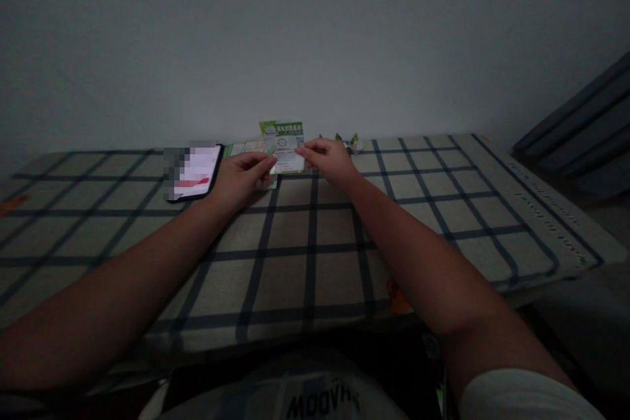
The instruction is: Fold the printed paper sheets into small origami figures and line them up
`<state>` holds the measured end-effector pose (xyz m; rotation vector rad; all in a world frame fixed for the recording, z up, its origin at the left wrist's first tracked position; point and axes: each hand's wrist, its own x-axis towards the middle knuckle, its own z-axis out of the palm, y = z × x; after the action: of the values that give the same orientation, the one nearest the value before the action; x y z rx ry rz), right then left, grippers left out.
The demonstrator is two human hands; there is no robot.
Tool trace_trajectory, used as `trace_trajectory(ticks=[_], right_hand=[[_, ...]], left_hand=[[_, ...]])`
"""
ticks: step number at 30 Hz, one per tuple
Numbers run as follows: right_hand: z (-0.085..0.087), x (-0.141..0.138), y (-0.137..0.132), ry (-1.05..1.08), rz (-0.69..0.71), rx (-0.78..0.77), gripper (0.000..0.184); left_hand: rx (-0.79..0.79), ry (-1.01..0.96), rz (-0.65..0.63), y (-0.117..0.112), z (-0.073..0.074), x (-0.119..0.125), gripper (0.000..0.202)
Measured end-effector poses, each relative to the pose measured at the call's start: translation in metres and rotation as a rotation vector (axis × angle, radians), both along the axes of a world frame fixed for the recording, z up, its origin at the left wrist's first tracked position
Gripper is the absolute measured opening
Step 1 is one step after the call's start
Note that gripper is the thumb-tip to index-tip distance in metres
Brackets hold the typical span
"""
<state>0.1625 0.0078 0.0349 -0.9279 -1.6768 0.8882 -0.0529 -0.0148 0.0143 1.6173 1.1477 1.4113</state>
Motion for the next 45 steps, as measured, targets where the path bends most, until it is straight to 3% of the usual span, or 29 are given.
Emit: trace_trajectory(ticks=[11, 18, 33, 39, 45], right_hand=[[-0.0057, 0.0030, 0.0054, -0.045, 0.091, -0.090, 0.034], [-0.0047, 0.0002, 0.0042, -0.036, 0.050, -0.072, 0.027], [-0.0046, 0.0007, 0.0064, -0.030, 0.155, -0.215, 0.018], [-0.0063, -0.0005, 0.0054, 0.048, 0.150, -0.210, 0.019], [-0.0014, 0.0056, 0.0038, -0.072, 0.194, -0.207, 0.028]], left_hand=[[0.058, 0.010, 0.132, -0.0041, 0.0052, 0.0016, 0.032], [0.068, 0.034, 0.141, -0.0033, 0.0029, 0.0017, 0.034], [0.066, 0.003, 0.161, -0.0057, 0.0075, 0.0019, 0.026], [0.063, 0.000, 0.155, -0.0064, 0.0082, 0.0037, 0.030], [0.047, 0.023, 0.128, -0.0047, 0.0072, 0.0008, 0.030]])
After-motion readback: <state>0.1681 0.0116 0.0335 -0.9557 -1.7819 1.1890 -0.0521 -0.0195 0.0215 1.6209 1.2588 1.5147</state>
